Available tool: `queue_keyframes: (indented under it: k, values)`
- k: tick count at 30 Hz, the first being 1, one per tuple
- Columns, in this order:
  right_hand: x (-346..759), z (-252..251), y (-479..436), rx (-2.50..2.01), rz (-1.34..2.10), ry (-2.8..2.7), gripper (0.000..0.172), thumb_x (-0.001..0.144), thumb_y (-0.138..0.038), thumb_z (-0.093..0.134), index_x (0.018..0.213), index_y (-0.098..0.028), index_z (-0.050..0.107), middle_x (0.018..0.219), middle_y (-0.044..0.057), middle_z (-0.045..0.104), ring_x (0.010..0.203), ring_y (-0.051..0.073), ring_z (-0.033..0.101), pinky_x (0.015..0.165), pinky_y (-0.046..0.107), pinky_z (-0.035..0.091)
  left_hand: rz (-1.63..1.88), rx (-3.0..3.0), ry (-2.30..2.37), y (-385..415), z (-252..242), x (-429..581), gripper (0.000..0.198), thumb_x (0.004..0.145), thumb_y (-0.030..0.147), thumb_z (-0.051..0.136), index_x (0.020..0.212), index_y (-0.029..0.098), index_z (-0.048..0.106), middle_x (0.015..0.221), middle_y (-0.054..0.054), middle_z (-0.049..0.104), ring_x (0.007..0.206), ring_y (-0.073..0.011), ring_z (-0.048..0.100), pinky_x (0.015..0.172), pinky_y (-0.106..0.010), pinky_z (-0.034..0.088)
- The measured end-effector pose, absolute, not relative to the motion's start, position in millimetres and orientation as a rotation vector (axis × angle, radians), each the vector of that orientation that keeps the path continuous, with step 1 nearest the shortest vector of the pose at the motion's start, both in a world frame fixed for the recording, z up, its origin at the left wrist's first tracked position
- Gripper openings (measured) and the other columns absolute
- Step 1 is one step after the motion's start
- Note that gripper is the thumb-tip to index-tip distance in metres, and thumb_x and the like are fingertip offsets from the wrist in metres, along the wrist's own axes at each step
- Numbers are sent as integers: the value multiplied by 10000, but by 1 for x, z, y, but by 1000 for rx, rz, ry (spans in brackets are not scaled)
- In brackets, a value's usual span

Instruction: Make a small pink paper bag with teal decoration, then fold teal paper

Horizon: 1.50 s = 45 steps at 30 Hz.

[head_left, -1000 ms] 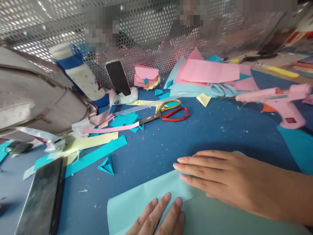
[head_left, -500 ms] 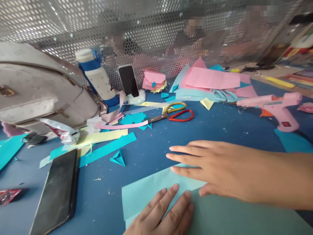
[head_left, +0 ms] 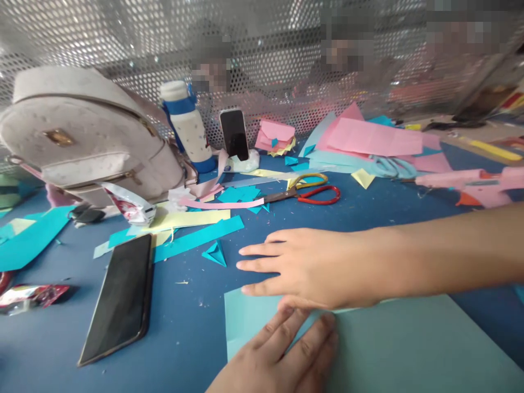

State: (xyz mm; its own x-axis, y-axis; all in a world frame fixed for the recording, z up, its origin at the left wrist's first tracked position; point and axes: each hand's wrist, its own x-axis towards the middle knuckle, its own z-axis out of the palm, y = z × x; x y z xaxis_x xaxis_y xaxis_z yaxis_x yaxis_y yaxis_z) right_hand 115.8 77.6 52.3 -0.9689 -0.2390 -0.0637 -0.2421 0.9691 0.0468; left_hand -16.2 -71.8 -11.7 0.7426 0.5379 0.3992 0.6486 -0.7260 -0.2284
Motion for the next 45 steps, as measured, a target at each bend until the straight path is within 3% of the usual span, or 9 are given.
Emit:
queue_keyframes:
  k: [8,15,22,28,32,38,42,45]
  values:
    - [76,41,70,-420,121,3071,409,987,-396,428,1364,-268,522,1497,60,413,1418,247,298,979,406,400,-450,-2629,-935,-74,-15,-17,388,958,124,390,1294,163,579,1360,-14,587,1200,-221,587,955,-300,514]
    - [93,23,60,-355,182,3251,445,951,-390,492,1333,-168,546,1496,67,415,1382,229,355,1002,390,387,-391,-2627,-980,-76,-18,-16,394,967,153,388,1326,162,552,1336,-14,605,990,-182,683,776,-248,564]
    - [144,25,57,-111,204,3292,432,950,-337,484,1330,-140,537,1469,79,456,1367,241,380,944,390,438,-348,-2653,-907,-75,-14,-20,426,981,137,315,1363,125,502,1391,-35,556,1206,-206,583,992,-298,494]
    - [196,23,53,223,410,3250,418,998,-330,343,1352,-189,513,1449,22,487,1379,233,361,955,430,420,-384,-2636,-938,-77,-19,-17,415,993,162,331,1373,106,485,1453,-69,481,1319,-262,470,1051,-333,455]
    - [231,20,48,427,503,3195,432,971,-295,372,1380,-208,479,1473,16,456,1367,241,381,980,456,388,-385,-2623,-920,-76,-18,-19,409,1002,210,357,1380,114,479,1513,-78,388,1359,-262,416,1076,-318,432]
    - [277,15,43,830,466,3151,519,904,-290,444,1421,-246,430,1441,33,496,1296,304,469,909,471,418,-368,-2606,-812,-72,-18,-22,423,997,255,410,1383,95,473,1505,-112,393,1348,-267,428,1114,-317,386]
    - [301,14,40,1014,607,3111,479,914,-282,386,1385,-238,461,1400,71,537,1272,306,498,874,493,430,-375,-2632,-961,-79,-23,-17,418,994,266,418,1387,139,478,1517,-55,382,1394,-242,353,1176,-335,277]
    - [309,17,38,1047,700,3075,423,935,-266,352,1302,-173,542,1397,113,534,1278,306,491,886,503,426,-409,-2699,-1064,-80,-19,-17,409,988,240,427,1386,160,482,1489,-27,436,1405,-221,335,1170,-327,282]
